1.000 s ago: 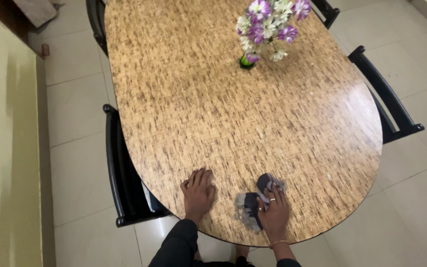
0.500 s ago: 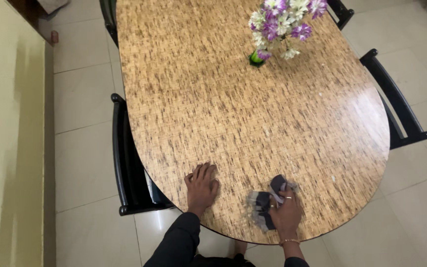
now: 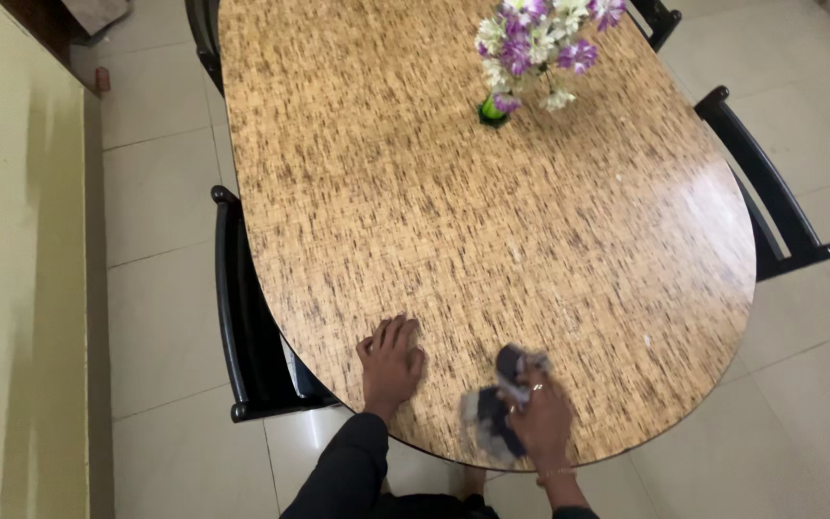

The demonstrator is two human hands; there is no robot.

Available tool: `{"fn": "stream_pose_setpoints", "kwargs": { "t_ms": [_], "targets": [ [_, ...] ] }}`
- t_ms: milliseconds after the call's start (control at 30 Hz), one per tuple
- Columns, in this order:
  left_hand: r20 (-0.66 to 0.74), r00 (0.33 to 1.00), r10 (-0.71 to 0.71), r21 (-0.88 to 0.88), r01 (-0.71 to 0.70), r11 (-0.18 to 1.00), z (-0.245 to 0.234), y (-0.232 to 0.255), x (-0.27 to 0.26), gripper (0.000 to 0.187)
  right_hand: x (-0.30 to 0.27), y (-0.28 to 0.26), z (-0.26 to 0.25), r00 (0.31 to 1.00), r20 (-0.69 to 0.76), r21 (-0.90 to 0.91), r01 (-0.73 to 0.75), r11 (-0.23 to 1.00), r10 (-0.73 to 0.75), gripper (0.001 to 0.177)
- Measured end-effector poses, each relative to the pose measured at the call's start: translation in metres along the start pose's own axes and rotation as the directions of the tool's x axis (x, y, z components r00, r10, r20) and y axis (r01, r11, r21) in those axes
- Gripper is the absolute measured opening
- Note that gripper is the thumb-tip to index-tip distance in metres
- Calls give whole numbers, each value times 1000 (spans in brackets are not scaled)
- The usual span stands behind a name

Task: The person cleans a dining chair and a wooden table by hand with a cloth, wiping the chair's backrest, seat, and frame, and then wiping the surface of the table around a vase of flowers.

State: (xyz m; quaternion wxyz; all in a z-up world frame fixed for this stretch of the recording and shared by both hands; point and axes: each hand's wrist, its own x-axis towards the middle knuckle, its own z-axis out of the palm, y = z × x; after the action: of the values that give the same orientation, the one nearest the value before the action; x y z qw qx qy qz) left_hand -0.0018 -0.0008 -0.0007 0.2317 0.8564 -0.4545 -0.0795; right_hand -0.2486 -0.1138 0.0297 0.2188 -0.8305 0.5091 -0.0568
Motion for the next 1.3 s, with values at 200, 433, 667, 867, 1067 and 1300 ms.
{"fn": "stream_pose_setpoints", "kwargs": {
  "t_ms": [200, 433, 667, 867, 1067, 1300],
  "targets": [
    [13, 1000, 11, 11, -11, 1000, -2, 1, 0, 53, 12, 2, 7, 926, -376, 29, -25, 999, 35, 56],
    [-11, 1000, 6, 12, -6, 1000, 0, 1, 0, 55, -16, -1, 11, 948, -76, -38, 307, 951, -309, 53],
    [-30, 999, 25, 5, -25, 1000, 1, -1, -3, 54, 4, 4, 22, 948, -311, -31, 61, 998, -67, 55],
    [-29, 999, 18, 22, -17, 1000, 2, -1, -2, 55, -14, 8, 20, 939, -116, -21, 324, 946, -325, 51],
    [-13, 1000, -8, 2, 8, 1000, 2, -1, -1, 53, -1, 14, 13, 972, -175, -14, 159, 987, -159, 50],
    [-32, 999, 10, -28, -11, 1000, -1, 0, -1, 53, 3, 4, 23, 935, -346, -93, 44, 995, -74, 49]
  ]
}}
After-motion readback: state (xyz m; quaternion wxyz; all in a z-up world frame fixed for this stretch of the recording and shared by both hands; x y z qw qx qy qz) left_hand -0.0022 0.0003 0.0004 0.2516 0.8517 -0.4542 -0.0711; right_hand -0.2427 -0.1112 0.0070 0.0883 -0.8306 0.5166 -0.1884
